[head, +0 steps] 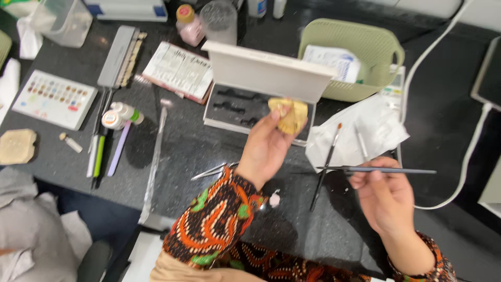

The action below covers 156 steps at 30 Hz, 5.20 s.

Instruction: The person holds a dental cast and uses a fine brush to apply pink material to the gum area. They repeatedly dip the brush into a small pile of material on the table and carefully paint the surface of the model.

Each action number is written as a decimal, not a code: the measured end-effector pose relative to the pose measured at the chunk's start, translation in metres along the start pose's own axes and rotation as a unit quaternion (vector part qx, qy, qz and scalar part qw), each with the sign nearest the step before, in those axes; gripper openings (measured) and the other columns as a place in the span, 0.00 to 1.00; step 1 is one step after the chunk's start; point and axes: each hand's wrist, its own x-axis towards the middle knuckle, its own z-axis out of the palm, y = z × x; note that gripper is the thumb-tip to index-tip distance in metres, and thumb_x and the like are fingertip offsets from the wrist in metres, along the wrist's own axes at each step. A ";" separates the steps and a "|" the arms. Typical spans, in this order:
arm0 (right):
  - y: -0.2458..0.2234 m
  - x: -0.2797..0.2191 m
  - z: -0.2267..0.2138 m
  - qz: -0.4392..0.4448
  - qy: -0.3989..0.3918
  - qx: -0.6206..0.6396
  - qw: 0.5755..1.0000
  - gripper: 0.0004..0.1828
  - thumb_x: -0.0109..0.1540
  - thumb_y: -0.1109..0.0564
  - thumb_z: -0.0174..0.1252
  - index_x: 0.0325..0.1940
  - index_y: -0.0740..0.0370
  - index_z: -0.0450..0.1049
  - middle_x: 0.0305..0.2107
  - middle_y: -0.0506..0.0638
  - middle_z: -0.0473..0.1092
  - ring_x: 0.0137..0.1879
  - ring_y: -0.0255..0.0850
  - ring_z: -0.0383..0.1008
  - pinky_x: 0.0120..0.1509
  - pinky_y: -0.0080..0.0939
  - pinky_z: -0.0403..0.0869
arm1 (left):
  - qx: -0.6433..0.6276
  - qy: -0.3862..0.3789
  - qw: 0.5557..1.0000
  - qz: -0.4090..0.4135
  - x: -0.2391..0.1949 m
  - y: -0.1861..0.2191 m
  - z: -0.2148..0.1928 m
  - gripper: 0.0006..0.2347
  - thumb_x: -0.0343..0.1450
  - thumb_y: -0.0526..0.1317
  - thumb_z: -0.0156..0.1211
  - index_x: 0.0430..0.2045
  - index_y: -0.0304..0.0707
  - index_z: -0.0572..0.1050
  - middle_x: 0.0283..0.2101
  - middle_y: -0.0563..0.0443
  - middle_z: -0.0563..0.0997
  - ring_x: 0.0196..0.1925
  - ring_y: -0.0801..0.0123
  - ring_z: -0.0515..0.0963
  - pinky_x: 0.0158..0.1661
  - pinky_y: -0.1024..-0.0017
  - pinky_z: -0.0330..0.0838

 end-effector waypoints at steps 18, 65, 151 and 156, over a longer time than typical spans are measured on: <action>-0.063 0.040 0.068 -0.095 -0.035 -0.100 0.990 0.10 0.82 0.53 0.43 0.54 0.62 0.60 0.37 0.63 0.73 0.49 0.53 0.78 0.68 0.71 0.79 | 0.126 0.019 0.985 -0.120 -0.067 -0.021 0.066 0.08 0.74 0.34 0.62 0.41 0.25 0.80 0.59 0.49 0.72 0.60 0.64 0.75 0.63 0.64 0.69; -0.042 0.044 0.063 -0.061 -0.013 -0.123 0.990 0.14 0.81 0.47 0.43 0.52 0.61 0.58 0.33 0.61 0.70 0.43 0.56 0.80 0.54 0.57 0.81 | 0.233 0.092 0.967 -0.053 -0.080 -0.022 0.069 0.04 0.70 0.31 0.66 0.35 0.33 0.85 0.60 0.45 0.72 0.65 0.61 0.73 0.64 0.63 0.67; 0.055 -0.017 0.014 0.034 -0.140 -0.316 0.938 0.09 0.67 0.66 0.54 0.50 0.65 0.64 0.47 0.60 0.74 0.44 0.35 0.74 0.52 0.36 0.76 | 0.061 0.064 0.996 0.015 -0.015 0.020 0.013 0.16 0.77 0.38 0.62 0.58 0.29 0.73 0.57 0.50 0.77 0.64 0.68 0.75 0.67 0.66 0.67; 0.053 -0.016 0.013 0.070 -0.124 -0.296 0.944 0.09 0.66 0.67 0.54 0.49 0.65 0.64 0.46 0.59 0.74 0.42 0.34 0.73 0.48 0.35 0.76 | 0.063 0.060 0.996 0.014 -0.015 0.020 0.012 0.16 0.77 0.38 0.62 0.58 0.29 0.73 0.58 0.50 0.77 0.65 0.67 0.74 0.67 0.66 0.67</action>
